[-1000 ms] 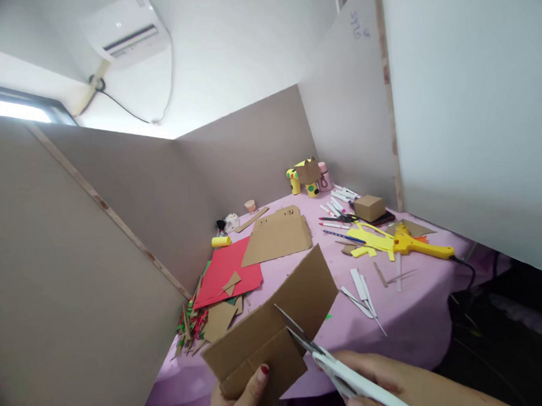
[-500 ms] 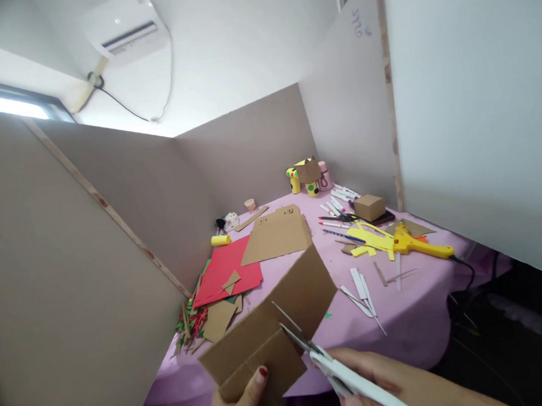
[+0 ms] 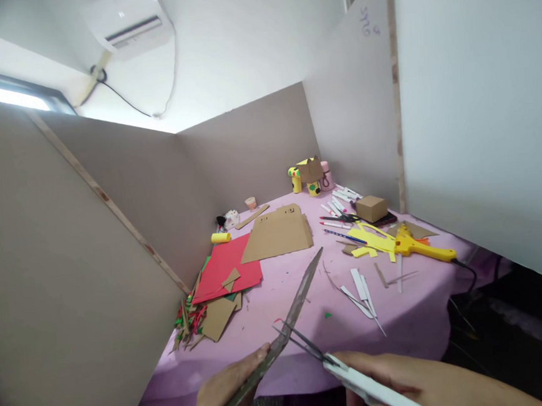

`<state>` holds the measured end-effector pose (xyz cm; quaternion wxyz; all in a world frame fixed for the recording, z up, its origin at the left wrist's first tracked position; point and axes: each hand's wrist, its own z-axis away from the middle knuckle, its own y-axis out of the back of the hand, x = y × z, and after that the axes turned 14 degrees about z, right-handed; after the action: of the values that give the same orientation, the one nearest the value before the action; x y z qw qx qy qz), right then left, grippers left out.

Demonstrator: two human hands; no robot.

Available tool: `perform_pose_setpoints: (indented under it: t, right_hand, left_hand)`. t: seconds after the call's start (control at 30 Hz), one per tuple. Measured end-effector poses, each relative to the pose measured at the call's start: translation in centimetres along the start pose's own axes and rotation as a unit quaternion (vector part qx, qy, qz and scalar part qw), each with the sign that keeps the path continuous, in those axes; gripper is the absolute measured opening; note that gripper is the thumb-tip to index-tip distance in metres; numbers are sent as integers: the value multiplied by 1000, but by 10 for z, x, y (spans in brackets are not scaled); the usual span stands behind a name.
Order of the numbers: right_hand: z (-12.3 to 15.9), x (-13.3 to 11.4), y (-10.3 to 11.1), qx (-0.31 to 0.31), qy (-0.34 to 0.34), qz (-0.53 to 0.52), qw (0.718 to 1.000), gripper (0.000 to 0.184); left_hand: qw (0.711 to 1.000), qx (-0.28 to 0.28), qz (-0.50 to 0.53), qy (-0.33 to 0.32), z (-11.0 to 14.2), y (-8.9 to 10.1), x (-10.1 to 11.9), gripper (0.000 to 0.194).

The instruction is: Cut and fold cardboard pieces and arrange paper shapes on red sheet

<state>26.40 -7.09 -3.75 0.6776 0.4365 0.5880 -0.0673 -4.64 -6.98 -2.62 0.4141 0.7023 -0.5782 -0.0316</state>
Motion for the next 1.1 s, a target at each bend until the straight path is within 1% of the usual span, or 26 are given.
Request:
perform_pose_setpoints:
  t: [0.07,0.13,0.17,0.23,0.3,0.43,0.53,0.6,0.67,0.8,0.93,1.1]
  right_hand:
    - [2,-2,6,-43,-7,27,999,60]
    - [4,-7,13,-70,-21,52,996,60]
    - [4,-10,16,-77,-28,64,995,60]
    - [5,-15,21,-90,-40,85,992,60]
    - [5,-16,24,-103,-45,98,989,62]
    - [8,-9,23,-85,-33,107,990,60]
    - [11,-3,19,-66,-23,103,992,57]
    - [12,-2,17,-64,-27,95,993,57]
    - [12,-3,15,-66,-39,90,993,56]
    - [13,-7,13,-59,-70,89,992,57]
    - [15,-11,13,-45,-69,94,992,56]
    - [12,-17,15,-40,-57,112,991,55]
  left_hand:
    - [997,-43,-45,-37,3,3,-3,42]
    - [991,-81,-97,-51,4,7,-2,48]
    - [987,-93,-119,-59,5,9,0,50]
    - [981,-103,-146,-73,5,11,3,48]
    - [981,-109,-140,-77,5,13,4,44]
    - [988,-107,-99,-52,5,10,1,47]
    - [985,-95,-121,-73,5,10,1,46]
    - [977,-87,-165,-101,2,12,5,42]
    - [965,-92,-212,-121,-2,14,10,39]
    - [940,-116,-290,-134,-11,18,19,38]
    - [926,-133,-321,-147,-15,20,21,40]
    - [908,-162,-358,-147,-19,23,21,40]
